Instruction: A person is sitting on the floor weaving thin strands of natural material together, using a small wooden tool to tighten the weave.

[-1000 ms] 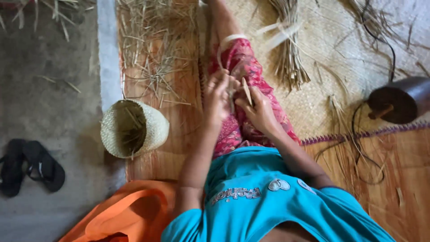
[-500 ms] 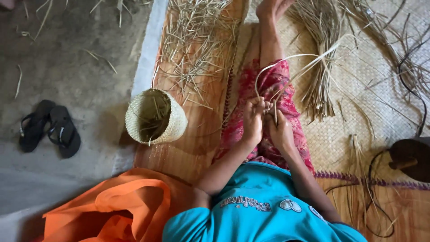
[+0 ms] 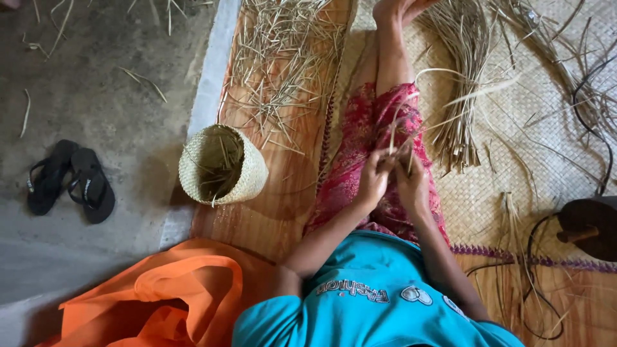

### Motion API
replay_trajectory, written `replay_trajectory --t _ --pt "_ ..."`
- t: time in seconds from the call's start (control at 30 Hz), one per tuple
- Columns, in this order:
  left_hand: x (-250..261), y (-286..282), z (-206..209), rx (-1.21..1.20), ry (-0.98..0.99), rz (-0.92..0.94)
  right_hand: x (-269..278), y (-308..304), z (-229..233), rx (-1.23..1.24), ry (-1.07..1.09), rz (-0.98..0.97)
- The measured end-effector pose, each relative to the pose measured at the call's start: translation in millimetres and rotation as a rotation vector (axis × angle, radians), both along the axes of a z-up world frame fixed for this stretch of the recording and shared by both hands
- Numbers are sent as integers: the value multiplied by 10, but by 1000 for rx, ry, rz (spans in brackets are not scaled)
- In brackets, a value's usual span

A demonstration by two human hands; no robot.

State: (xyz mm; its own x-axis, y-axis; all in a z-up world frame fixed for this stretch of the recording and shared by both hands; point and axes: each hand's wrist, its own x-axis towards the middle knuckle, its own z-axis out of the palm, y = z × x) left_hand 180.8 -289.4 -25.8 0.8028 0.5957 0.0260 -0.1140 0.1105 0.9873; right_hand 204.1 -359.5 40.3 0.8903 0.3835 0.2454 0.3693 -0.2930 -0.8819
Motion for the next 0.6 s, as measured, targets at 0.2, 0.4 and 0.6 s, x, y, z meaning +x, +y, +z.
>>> replay_trajectory --t 0.2,0.4,0.6 --pt "-23 -29 1331 209 -496 48 44 -193 604 463 -169 -149" --pt "-29 59 965 185 -294 90 354 -158 -75 159 350 -161" --pt "-127 123 138 217 -85 46 195 -38 -439 682 746 -82"
